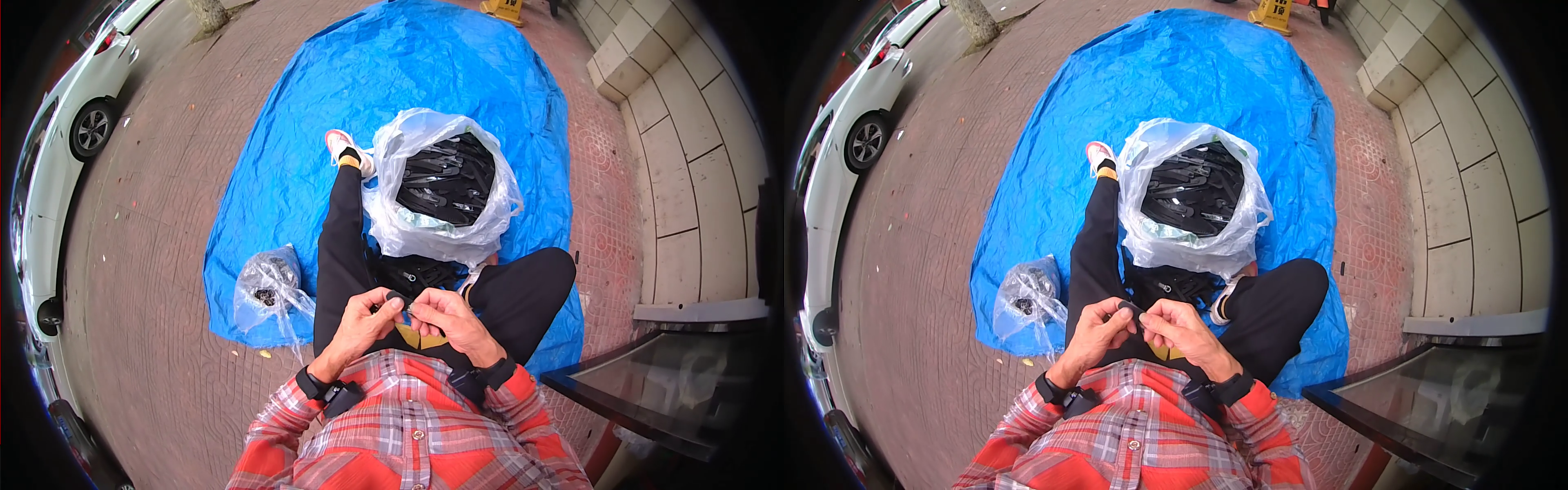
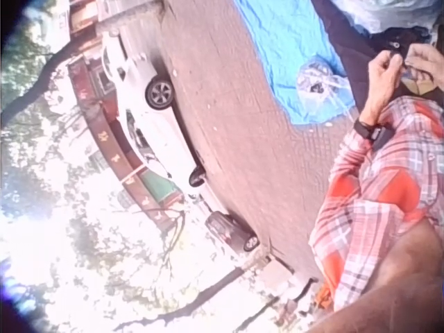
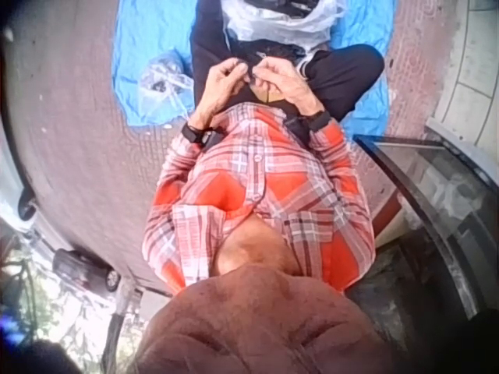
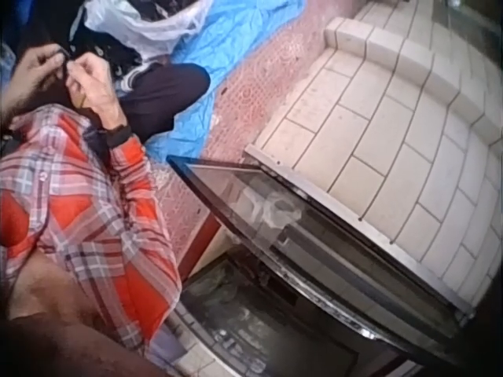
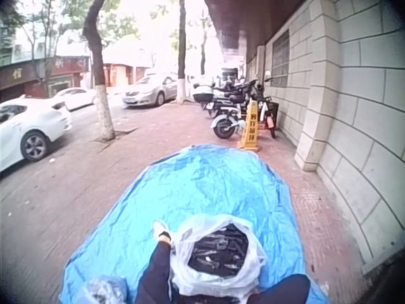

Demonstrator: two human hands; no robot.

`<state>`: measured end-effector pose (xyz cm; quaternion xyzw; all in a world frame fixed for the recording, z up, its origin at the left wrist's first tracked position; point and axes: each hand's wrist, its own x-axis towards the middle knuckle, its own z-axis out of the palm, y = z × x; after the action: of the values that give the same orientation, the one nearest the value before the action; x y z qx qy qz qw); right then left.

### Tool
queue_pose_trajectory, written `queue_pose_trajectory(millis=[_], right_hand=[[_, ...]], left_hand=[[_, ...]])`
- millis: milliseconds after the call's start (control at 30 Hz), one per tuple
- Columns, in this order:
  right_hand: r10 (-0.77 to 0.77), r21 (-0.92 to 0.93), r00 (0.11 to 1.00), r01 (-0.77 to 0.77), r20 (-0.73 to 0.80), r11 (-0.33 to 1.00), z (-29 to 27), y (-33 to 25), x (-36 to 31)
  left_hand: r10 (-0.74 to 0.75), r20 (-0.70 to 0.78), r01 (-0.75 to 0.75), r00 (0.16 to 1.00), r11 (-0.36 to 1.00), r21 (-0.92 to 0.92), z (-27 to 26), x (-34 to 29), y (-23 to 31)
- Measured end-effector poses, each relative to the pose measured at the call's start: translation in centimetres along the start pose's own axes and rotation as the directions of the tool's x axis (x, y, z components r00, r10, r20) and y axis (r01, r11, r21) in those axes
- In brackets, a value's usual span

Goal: Inspecting and sorting black plastic shoe components from a large plastic bag while sitting on a tarp.

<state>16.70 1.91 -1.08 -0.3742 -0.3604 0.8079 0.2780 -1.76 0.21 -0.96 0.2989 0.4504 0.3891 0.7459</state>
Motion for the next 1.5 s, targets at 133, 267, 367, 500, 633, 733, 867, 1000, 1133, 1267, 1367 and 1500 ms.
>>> queue_pose_trajectory(millis=[133, 267, 367, 500, 633, 733, 867, 1000, 1133, 1267, 1367, 1500], right_hand=[[-0.062, -0.285, 0.982, 0.009, -0.178, 0.958, 0.1, 1.0, 0.7], [-0.070, -0.272, 0.985, 0.024, -0.159, 0.962, -0.4, 1.8, 0.8], [-0.023, -0.139, 0.995, 0.010, -0.092, 0.990, -0.5, 1.7, 0.6], [-0.068, -0.160, 0.980, 0.038, -0.185, 0.986, -0.4, 1.3, 0.5], [-0.124, -0.295, 0.964, 0.051, -0.234, 0.954, -0.1, 1.2, 0.5], [-0.167, -0.429, 0.951, 0.041, -0.259, 0.902, -0.1, 1.2, 0.4], [-0.153, -0.380, 0.973, 0.078, -0.171, 0.922, -0.3, 1.3, 0.4], [-0.131, -0.403, 0.986, 0.078, -0.106, 0.912, 0.0, 0.7, -0.1], [-0.130, -0.519, 0.975, 0.017, -0.181, 0.854, -0.3, 1.9, 0.5], [-0.137, -0.663, 0.950, -0.088, -0.280, 0.744, -1.4, 2.3, 1.8], [-0.422, -0.944, 0.884, -0.061, -0.203, 0.325, -4.6, 5.2, 3.2], [-0.626, -0.921, 0.778, 0.202, -0.055, 0.332, -3.9, -0.6, 4.0]], left_hand=[[0.162, -0.035, -0.148, 0.986, 0.959, 0.241, 0.5, 0.3, -0.9], [0.092, -0.119, -0.073, 0.989, 0.985, 0.154, 0.4, 1.0, -1.5], [0.008, -0.135, 0.003, 0.991, 0.997, 0.081, 0.3, 1.1, -0.9], [-0.109, -0.031, 0.110, 0.994, 0.994, 0.024, 0.2, 0.6, -1.0], [-0.081, 0.051, 0.077, 0.995, 0.995, 0.068, 0.0, 0.9, -1.0], [-0.105, 0.049, 0.101, 0.993, 0.992, 0.078, 0.0, 0.9, -0.9], [-0.151, 0.014, 0.149, 0.988, 0.985, 0.084, 0.0, 1.0, -0.7], [-0.012, -0.091, 0.033, 0.996, 0.972, 0.232, -0.1, 1.2, -0.8], [0.405, -0.087, -0.273, 0.910, 0.745, 0.609, 1.0, 1.3, -1.1], [-0.096, -0.107, 0.111, 0.990, 0.983, 0.146, -0.9, 2.7, -2.0], [-0.172, -0.051, 0.160, 0.984, 0.970, -0.185, -2.5, 3.1, -2.6], [-0.260, -0.022, 0.241, 0.965, 0.921, -0.306, -4.3, 2.3, -2.1]])
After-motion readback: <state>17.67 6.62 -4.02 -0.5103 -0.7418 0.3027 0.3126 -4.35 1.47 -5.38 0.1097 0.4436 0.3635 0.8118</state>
